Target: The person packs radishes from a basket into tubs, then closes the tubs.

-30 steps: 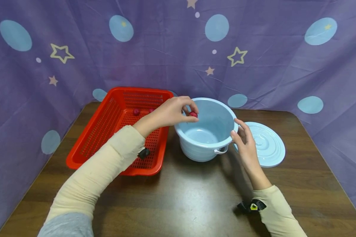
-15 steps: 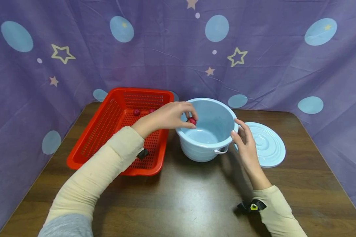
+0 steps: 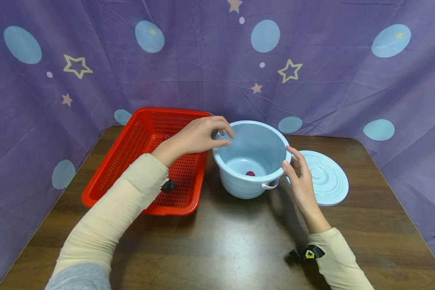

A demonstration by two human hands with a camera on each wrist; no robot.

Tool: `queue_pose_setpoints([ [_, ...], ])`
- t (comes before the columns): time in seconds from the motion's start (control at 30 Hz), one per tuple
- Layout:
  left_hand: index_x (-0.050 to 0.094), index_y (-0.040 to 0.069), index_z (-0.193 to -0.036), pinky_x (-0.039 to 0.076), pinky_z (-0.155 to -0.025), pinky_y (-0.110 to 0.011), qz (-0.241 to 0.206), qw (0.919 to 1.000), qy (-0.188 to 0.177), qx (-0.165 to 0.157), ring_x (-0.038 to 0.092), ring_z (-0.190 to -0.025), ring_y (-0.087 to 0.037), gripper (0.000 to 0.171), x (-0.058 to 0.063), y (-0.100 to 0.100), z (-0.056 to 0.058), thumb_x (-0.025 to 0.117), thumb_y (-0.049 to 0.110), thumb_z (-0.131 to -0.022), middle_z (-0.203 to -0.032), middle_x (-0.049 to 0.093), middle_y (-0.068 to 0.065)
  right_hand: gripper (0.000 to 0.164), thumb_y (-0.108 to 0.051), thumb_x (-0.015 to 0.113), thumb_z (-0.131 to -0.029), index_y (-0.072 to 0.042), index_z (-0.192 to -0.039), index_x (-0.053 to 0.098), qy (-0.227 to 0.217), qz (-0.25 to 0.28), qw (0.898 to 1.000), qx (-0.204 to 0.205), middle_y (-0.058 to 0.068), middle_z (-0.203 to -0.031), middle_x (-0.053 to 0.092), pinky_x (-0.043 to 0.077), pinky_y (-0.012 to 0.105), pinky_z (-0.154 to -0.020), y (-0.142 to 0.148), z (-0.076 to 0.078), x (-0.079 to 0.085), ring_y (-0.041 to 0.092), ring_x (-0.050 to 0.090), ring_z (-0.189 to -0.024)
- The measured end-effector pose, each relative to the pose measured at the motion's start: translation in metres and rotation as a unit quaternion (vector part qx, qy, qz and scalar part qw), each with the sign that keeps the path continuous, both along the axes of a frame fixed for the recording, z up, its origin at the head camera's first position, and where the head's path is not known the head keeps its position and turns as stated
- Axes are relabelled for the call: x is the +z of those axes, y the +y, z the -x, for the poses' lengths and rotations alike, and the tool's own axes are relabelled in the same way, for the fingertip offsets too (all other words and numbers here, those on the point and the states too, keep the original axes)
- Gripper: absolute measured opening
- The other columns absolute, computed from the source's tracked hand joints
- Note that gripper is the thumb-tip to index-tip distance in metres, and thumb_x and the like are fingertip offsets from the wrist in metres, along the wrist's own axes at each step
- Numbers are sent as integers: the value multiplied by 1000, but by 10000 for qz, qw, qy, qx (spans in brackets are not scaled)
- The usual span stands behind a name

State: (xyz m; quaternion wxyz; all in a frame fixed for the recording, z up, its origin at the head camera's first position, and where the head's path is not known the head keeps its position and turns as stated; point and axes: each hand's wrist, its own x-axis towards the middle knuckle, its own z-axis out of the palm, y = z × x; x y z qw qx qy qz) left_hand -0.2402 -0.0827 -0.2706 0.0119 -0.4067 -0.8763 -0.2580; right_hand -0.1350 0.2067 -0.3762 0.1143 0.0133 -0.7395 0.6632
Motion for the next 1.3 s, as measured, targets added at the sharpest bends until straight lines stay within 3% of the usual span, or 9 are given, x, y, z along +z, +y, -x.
queue_pose_setpoints([
  [0.13,74,20,-103,46,-75,-31,-216,9993,-7,295,57,-88,-9,17,4,-12,4,78,26,-87,-102,65,9,48,-21,54,-102,-14,-148,43,25,-50,10000,-34,15,-140,50,46,22,-84,0,0,0,16,50,-117],
  [0.27,74,21,-101,45,-77,-32,-296,9977,-96,602,58,-86,-12,16,3,-25,10,78,28,-87,-98,65,10,48,-21,54,-102,-14,-148,43,29,-70,10000,-55,15,-140,50,46,21,-84,0,0,0,15,51,-116],
  [0.4,73,22,-100,46,-82,-32,-348,9966,-223,715,59,-86,-13,13,-2,-39,17,77,28,-88,-94,66,9,48,-20,54,-102,-13,-148,43,57,-70,9999,-66,16,-139,51,46,20,-83,0,0,0,14,51,-115],
  [0.57,72,20,-102,46,-85,-34,-392,9932,-459,992,59,-87,-13,14,-13,-60,26,76,24,-90,-93,67,6,48,-20,54,-102,-13,-148,43,79,-93,9999,-89,16,-137,51,46,20,-82,1,0,-2,15,51,-113],
  [0.83,72,12,-107,43,-97,-43,-372,9852,-819,1456,59,-103,-21,19,-32,-87,39,74,21,-90,-107,69,-3,48,-17,55,-102,-11,-148,43,156,40,9998,-69,18,-137,52,47,20,-81,-1,0,-3,26,53,-115],
  [1.03,71,9,-112,42,-96,-46,-350,9760,-1049,1878,57,-109,-25,24,-49,-108,50,71,24,-93,-114,67,-7,47,-16,55,-102,-11,-148,43,187,134,9997,-39,18,-136,52,47,20,-81,-2,-1,-3,22,53,-113],
  [1.3,69,8,-117,42,-96,-49,-528,9641,-1202,2309,56,-114,-29,27,-67,-133,57,68,25,-95,-121,64,-11,47,-16,54,-102,-10,-147,43,233,154,9996,-46,21,-136,51,47,20,-81,-3,-1,-3,22,53,-113],
])
